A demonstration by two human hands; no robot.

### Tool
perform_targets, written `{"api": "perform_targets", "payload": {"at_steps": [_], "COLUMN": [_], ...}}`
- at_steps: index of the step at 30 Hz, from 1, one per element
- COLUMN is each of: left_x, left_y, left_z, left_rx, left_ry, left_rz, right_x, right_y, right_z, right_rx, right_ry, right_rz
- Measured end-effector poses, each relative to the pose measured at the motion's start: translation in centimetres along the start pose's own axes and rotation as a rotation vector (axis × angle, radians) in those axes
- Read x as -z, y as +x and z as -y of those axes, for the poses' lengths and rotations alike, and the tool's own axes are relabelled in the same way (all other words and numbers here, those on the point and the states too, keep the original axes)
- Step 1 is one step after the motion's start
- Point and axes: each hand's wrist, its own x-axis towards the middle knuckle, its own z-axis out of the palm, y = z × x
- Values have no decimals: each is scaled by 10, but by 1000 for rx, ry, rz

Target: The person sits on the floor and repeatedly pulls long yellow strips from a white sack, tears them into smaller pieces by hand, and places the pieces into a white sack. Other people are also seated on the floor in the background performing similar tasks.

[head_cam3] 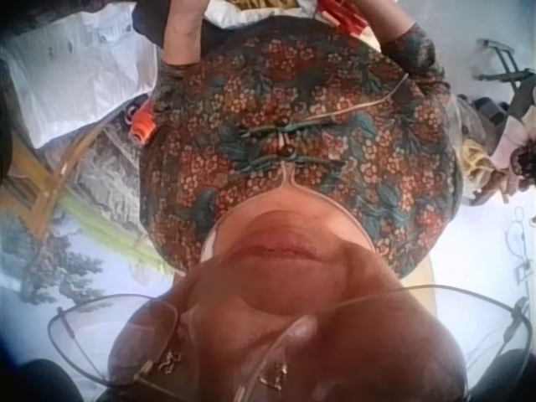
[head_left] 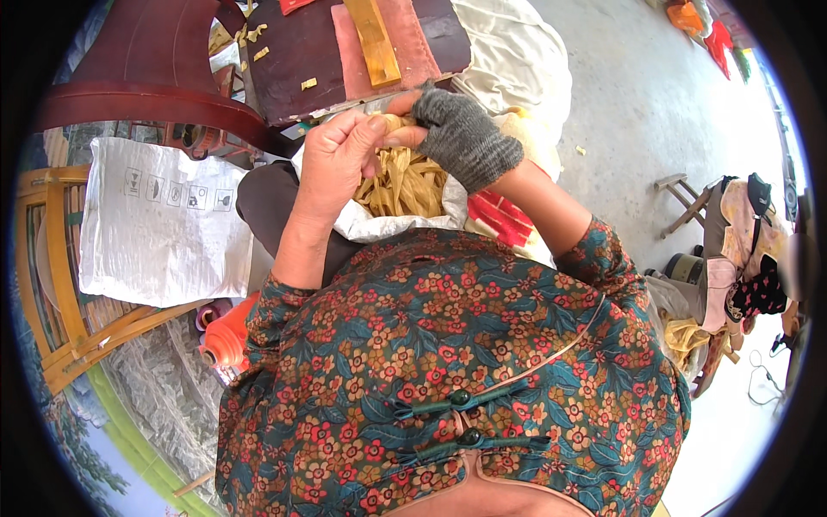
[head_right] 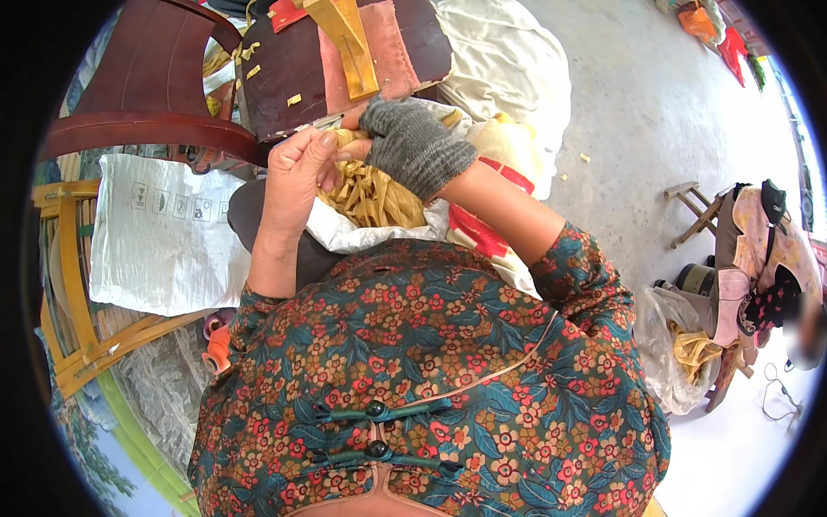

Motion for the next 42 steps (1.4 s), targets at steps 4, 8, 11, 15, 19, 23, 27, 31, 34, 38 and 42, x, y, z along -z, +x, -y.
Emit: {"api": "perform_targets", "payload": {"at_steps": [4, 8, 11, 15, 19, 23, 27, 31, 34, 38, 42], "left_x": [-1, -11, -7, 12, 2, -13, -20, -15, 5, 35, 53], "left_y": [-20, -46, -59, -43, -35, -36, -41, -33, -16, 6, 20], "left_z": [-15, -43, -57, -27, -22, -31, -8, 14, 25, 33, 46], "left_rx": [186, 108, 109, 68, -354, -275, -246, -494, -875, -1044, -1092], "left_ry": [-387, -408, -437, -46, 797, 1011, 1135, 1218, 1305, 1311, 1312], "left_rz": [70, 188, 234, 126, -124, -39, 86, 105, 71, 85, 52], "right_x": [16, 34, 38, 32, 16, -3, -7, -1, -7, -23, -34], "right_y": [-4, -7, -11, -14, -12, -14, -19, -23, -22, -21, -19], "right_z": [19, 42, 23, 29, 23, 16, 19, 23, 29, 24, 18], "right_rx": [186, 336, 439, 345, 335, 174, -164, -167, -159, 57, 150], "right_ry": [-226, -201, -229, -319, -433, -506, -508, -411, -421, -403, -528], "right_rz": [174, 298, 193, 152, 113, 231, 456, 454, 463, 371, 389]}}
